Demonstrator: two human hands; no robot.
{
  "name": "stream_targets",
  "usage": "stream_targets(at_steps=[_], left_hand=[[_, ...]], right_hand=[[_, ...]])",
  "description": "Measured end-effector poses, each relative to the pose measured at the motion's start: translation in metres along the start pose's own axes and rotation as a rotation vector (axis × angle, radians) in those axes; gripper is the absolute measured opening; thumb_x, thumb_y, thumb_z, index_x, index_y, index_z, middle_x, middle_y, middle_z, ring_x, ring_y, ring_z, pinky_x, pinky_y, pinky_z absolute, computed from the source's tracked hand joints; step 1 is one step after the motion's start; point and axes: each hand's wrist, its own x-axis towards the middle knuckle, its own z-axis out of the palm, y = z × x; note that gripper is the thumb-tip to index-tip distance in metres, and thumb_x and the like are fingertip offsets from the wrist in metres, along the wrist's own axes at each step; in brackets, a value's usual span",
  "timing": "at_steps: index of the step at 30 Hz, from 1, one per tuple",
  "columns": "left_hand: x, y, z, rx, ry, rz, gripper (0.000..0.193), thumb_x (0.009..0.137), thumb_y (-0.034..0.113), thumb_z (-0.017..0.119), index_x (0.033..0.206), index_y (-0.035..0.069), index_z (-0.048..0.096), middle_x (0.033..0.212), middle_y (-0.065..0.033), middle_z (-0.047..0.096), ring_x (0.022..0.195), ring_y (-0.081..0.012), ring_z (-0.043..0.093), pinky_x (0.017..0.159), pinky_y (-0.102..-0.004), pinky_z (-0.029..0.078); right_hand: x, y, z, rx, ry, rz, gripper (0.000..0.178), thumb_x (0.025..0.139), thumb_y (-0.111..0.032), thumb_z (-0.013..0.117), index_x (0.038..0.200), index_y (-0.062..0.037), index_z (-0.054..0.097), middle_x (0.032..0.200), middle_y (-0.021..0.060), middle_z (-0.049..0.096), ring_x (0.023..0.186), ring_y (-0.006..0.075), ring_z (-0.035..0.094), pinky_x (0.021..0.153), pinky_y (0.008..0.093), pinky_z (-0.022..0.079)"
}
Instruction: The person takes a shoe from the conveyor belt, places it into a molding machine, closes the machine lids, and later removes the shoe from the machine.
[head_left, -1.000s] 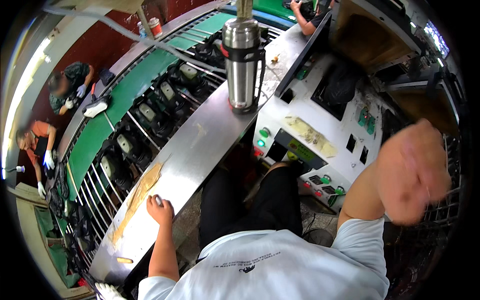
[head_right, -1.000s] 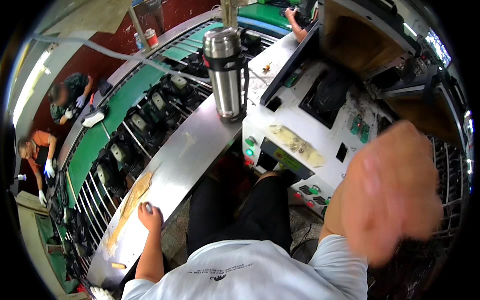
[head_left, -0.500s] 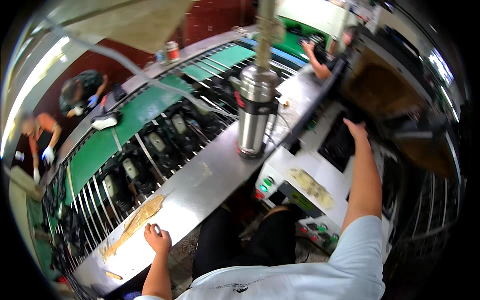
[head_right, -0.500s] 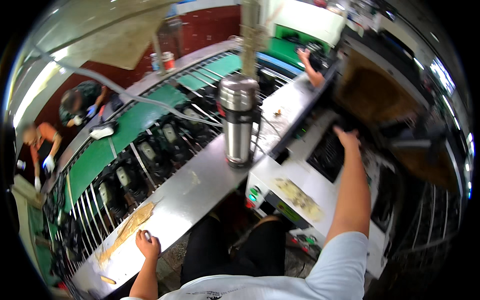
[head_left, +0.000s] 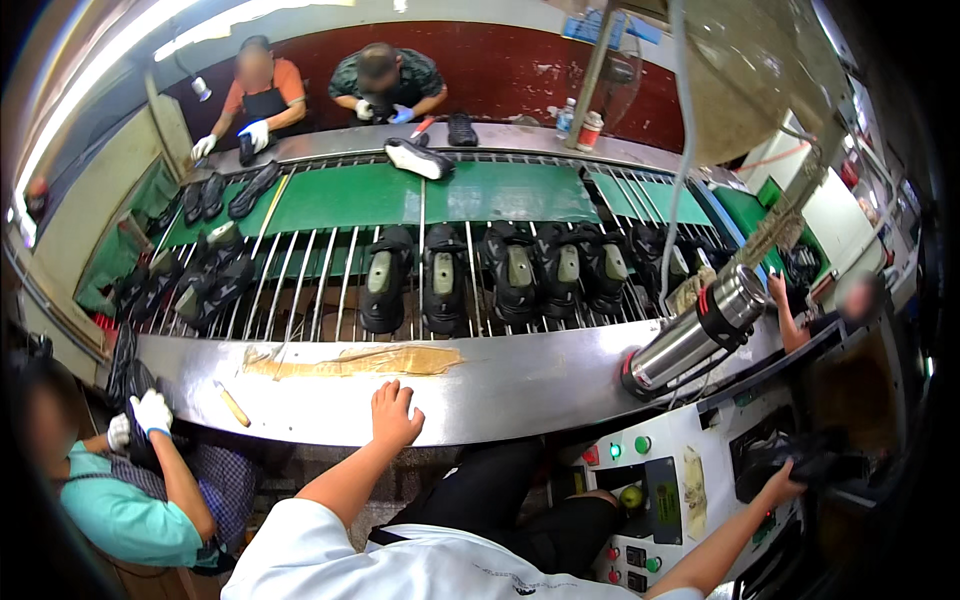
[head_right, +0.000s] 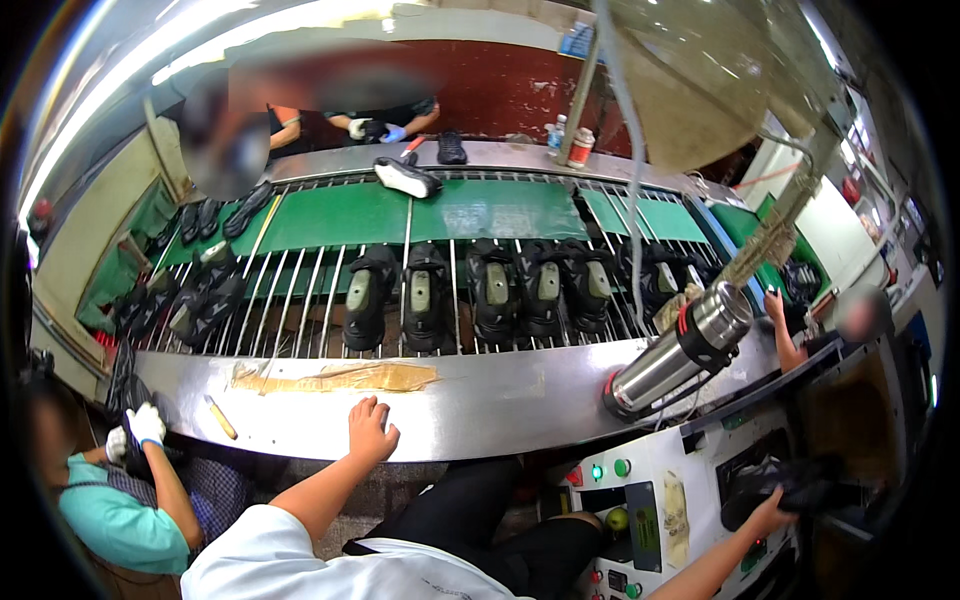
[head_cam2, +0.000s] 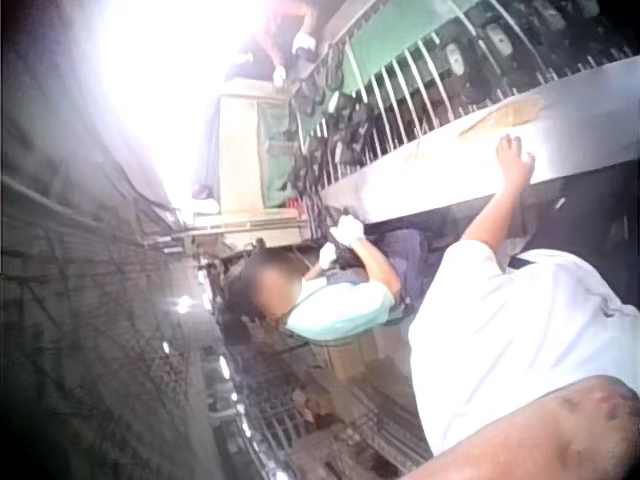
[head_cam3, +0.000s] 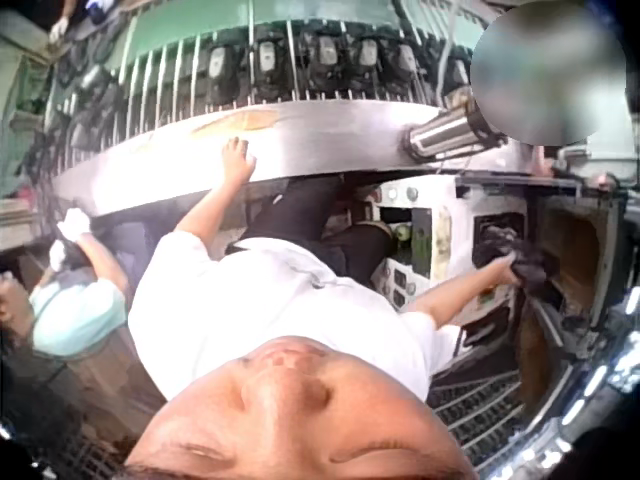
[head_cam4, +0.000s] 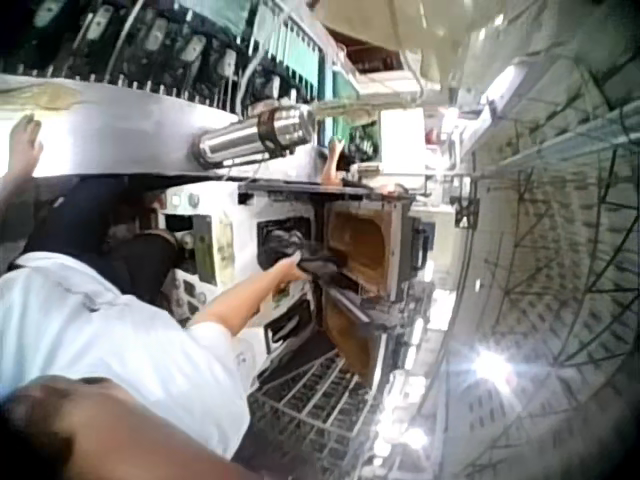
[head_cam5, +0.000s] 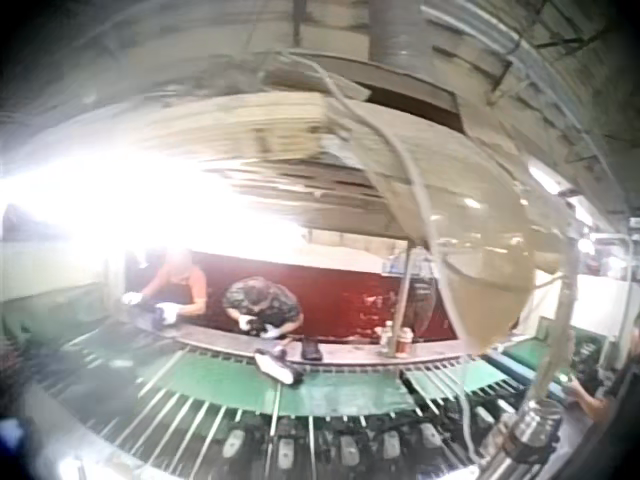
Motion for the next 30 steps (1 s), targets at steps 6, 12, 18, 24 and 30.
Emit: stream_targets(at_steps=[6, 12, 18, 24, 30], left_hand=[[-0.016, 0.06, 0.04, -0.703, -0.215, -0.43, 0.046, 0.072, 0.022, 0.067, 0.112, 0.002, 0.056, 0.121, -0.0225, 0.054, 0.116, -0.0368, 0.049, 0.099, -0.0446, 0.039], [-0.014, 0.204, -0.034, -1.744, -1.063, -0.144, 0.067, 0.091, 0.018, 0.063, 0.145, 0.006, 0.027, 0.141, -0.0128, 0.041, 0.131, -0.0222, 0.04, 0.109, -0.0375, 0.033], [0.021, 0.176, -0.087, -2.088, -0.854, -0.117, 0.079, 0.071, 0.027, 0.079, 0.137, 0.005, 0.043, 0.127, -0.0097, 0.055, 0.122, -0.0237, 0.05, 0.106, -0.0406, 0.036], [0.017, 0.008, -0.121, -2.296, -0.257, -0.588, 0.084, 0.077, 0.046, 0.063, 0.139, -0.002, 0.036, 0.135, -0.0196, 0.05, 0.122, -0.0325, 0.051, 0.106, -0.0431, 0.04], [0.102, -0.138, -0.13, -1.78, 0.293, -0.624, 0.05, 0.08, 0.022, 0.068, 0.12, -0.004, 0.054, 0.114, -0.0149, 0.062, 0.102, -0.0276, 0.062, 0.093, -0.0372, 0.048]], right_hand=[[-0.084, 0.013, -0.088, 0.658, 0.086, 0.14, 0.062, 0.073, -0.022, 0.072, 0.124, 0.0057, 0.049, 0.118, 0.0194, 0.059, 0.099, 0.0296, 0.059, 0.089, 0.0401, 0.048], [-0.189, -0.051, -0.122, 1.372, -0.721, 0.445, 0.046, 0.074, -0.025, 0.052, 0.112, -0.0007, 0.059, 0.114, 0.012, 0.061, 0.104, 0.0275, 0.058, 0.09, 0.0399, 0.047], [-0.348, -0.201, -0.157, 1.185, -1.556, 0.141, 0.081, 0.062, -0.02, 0.068, 0.136, -0.0023, 0.042, 0.13, 0.0121, 0.052, 0.118, 0.0305, 0.052, 0.102, 0.0434, 0.041], [-0.409, -0.265, -0.151, 0.765, -2.015, -0.492, 0.057, 0.078, -0.004, 0.068, 0.131, -0.0004, 0.049, 0.129, 0.0104, 0.053, 0.122, 0.0208, 0.05, 0.101, 0.0337, 0.039], [-0.42, -0.197, -0.124, 0.47, -1.747, -0.454, 0.038, 0.076, -0.004, 0.068, 0.113, 0.0, 0.062, 0.107, 0.0111, 0.066, 0.101, 0.0194, 0.062, 0.088, 0.0316, 0.049]])
